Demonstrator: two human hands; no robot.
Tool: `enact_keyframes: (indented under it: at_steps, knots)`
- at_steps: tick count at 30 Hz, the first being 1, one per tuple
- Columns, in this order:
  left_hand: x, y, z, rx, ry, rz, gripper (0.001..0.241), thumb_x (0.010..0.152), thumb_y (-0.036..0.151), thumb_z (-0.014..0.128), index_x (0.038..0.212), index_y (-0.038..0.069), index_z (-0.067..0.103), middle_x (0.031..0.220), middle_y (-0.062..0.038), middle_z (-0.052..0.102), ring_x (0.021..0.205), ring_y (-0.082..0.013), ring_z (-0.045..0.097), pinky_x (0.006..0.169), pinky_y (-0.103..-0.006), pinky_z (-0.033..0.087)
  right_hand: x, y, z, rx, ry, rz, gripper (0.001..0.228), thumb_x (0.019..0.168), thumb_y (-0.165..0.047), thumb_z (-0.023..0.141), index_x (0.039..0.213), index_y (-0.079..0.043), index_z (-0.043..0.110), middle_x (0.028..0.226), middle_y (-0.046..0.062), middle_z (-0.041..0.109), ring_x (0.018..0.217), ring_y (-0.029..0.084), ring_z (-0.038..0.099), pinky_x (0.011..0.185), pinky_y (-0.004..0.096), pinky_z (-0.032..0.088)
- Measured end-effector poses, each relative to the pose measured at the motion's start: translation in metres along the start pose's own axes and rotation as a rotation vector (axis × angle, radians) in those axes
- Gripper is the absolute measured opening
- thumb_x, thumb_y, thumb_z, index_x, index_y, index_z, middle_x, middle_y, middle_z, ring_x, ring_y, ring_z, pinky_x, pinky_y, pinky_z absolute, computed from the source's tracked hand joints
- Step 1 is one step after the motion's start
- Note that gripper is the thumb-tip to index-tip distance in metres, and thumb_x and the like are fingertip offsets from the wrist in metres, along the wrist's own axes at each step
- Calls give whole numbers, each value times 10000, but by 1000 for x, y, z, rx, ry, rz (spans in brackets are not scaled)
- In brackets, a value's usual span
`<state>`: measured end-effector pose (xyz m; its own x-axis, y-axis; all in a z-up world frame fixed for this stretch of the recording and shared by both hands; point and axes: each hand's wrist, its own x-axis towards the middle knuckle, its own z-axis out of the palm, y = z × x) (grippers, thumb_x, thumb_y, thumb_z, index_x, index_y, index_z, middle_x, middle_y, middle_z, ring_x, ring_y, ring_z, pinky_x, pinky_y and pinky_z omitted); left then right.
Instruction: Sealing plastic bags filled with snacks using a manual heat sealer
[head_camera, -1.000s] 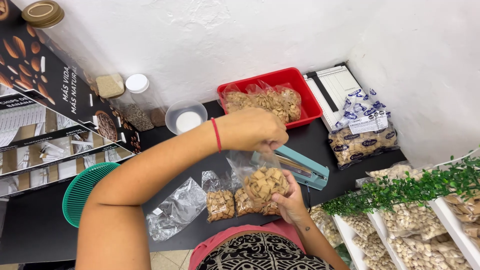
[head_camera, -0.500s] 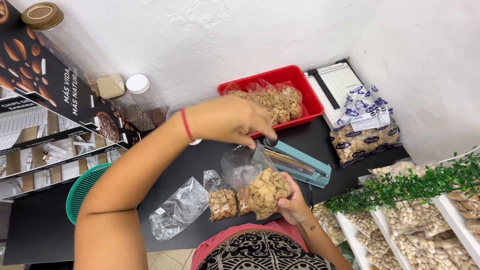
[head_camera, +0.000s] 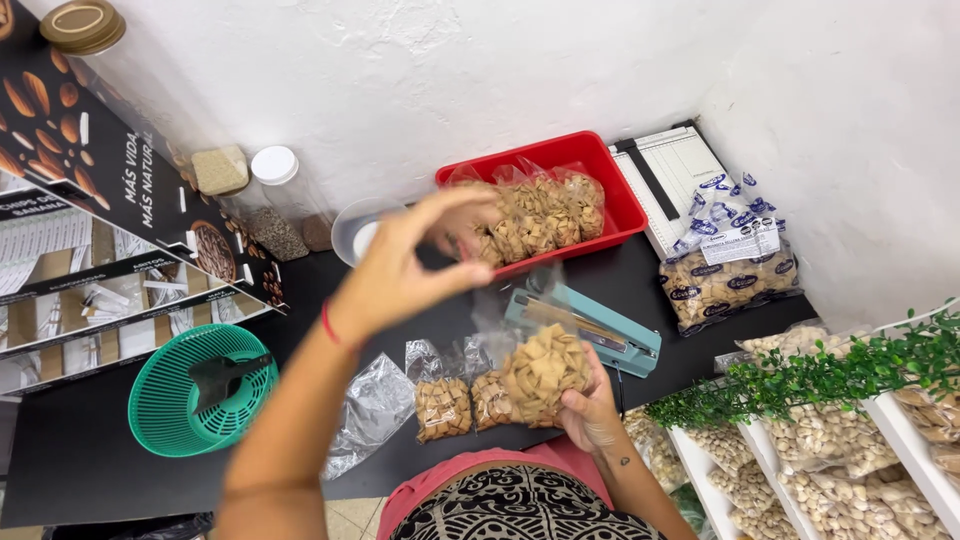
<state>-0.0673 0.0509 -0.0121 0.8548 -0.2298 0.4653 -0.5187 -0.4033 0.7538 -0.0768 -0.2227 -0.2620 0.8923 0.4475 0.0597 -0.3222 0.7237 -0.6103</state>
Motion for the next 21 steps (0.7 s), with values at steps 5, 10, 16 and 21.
enact_keyframes:
  at_steps: [5,10,16,21]
  knots:
    - [-52,-29,97,-596,31,-206,645,897,335,651,1435,93,390,1353,-138,586,1240,-255,589,1058,-421,509,8,-3,3,2,61,-100,883,666,-42,890,1340,-51,319,1279,225,504,1157,324,551,899,454,538]
    - [-54,-22,157,-703,633,-401,216,874,129,695,1048,13,746,970,-141,773,972,-163,674,865,-313,536,17,5,9,-67,87,-138,807,587,-9,858,1263,-85,423,1303,131,583,1158,329,597,891,490,566]
    - [-48,-22,158,-849,834,-354,252,963,142,566,1019,-44,725,946,-220,754,970,-252,697,912,-389,537,22,-8,34,-224,117,-236,658,758,-354,755,1256,-21,484,1218,131,636,1116,255,636,896,412,570]
    - [-44,-20,150,-818,834,-214,251,970,133,562,925,-67,707,878,-256,740,1008,-314,679,959,-444,512,47,-44,77,-670,141,-425,430,929,-349,602,1121,34,637,1082,151,700,1039,186,633,905,358,518]
